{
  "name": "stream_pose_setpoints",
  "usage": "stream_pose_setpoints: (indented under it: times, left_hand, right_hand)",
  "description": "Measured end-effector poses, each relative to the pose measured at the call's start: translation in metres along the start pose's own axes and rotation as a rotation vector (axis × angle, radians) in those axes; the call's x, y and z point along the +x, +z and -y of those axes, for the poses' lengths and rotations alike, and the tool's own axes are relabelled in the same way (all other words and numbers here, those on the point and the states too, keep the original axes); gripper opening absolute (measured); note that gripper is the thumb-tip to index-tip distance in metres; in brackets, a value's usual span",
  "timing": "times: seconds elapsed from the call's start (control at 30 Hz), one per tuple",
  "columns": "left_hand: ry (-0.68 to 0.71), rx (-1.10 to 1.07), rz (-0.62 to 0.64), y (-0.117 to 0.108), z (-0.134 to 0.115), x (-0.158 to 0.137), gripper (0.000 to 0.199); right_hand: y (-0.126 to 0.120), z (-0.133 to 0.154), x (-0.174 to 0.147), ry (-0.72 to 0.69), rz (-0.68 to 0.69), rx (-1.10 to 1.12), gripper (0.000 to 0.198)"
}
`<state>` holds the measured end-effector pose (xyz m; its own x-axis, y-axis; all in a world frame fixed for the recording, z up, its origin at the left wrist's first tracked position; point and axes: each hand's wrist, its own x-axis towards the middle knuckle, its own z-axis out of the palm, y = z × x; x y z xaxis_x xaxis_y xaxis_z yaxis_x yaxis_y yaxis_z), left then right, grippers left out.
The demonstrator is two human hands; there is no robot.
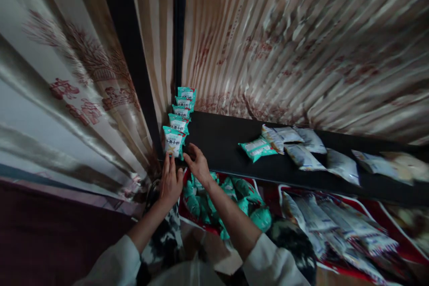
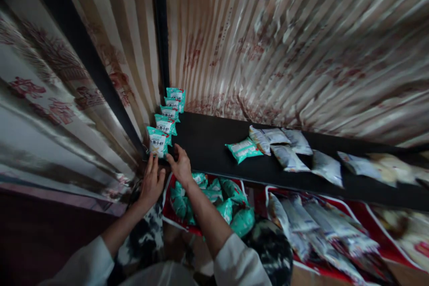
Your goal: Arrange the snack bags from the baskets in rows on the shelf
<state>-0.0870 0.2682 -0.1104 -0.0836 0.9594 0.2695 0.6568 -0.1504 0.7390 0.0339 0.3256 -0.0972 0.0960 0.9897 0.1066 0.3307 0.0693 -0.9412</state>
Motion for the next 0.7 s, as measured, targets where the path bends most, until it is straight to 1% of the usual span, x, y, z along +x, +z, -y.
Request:
stream_pose_setpoints:
  times: [0.1, 0.17, 0.23, 0.33, 0.43, 0.5, 0.57, 0.6, 0.7]
  left_hand:
    - [0.051, 0.028, 0.024, -0.002, -0.007, -0.009, 0.047]
    - [0.088, 0.039, 0.104, 0.004, -0.014, -0.018, 0.041]
    - [0.09, 0.044, 0.227, 0.016, -0.022, -0.031, 0.038]
    - [0.044, 0.054, 0.439, 0.039, -0.038, -0.052, 0.04]
    - [0.038, 0.042, 0.635, 0.057, -0.054, -0.072, 0.045]
    - [0.027, 0.006, 0.716, 0.064, -0.062, -0.084, 0.049]
    - [-0.065, -0.035, 0.728, 0.071, -0.066, -0.092, 0.048]
    - [-0.161, -0.064, 0.703, 0.075, -0.066, -0.095, 0.047]
    - [-0.511, -0.178, 0.599, 0.091, -0.062, -0.097, 0.045]
  right_hand:
    - [-0.035, -0.008, -0.018, -0.014, -0.033, -0.026, 0.042]
    - [-0.064, -0.014, -0.03, -0.02, -0.061, -0.078, 0.038]
    - [-0.093, -0.019, -0.041, -0.01, -0.08, -0.154, 0.036]
    - [-0.133, -0.025, -0.059, 0.014, -0.094, -0.264, 0.034]
    - [-0.162, -0.032, -0.081, 0.007, -0.124, -0.355, 0.035]
    - [-0.177, -0.038, -0.098, 0.004, -0.149, -0.396, 0.035]
    - [-0.187, -0.045, -0.115, 0.006, -0.161, -0.425, 0.034]
    - [-0.19, -0.049, -0.123, 0.008, -0.163, -0.435, 0.033]
    - [-0.194, -0.06, -0.145, 0.028, -0.154, -0.431, 0.032]
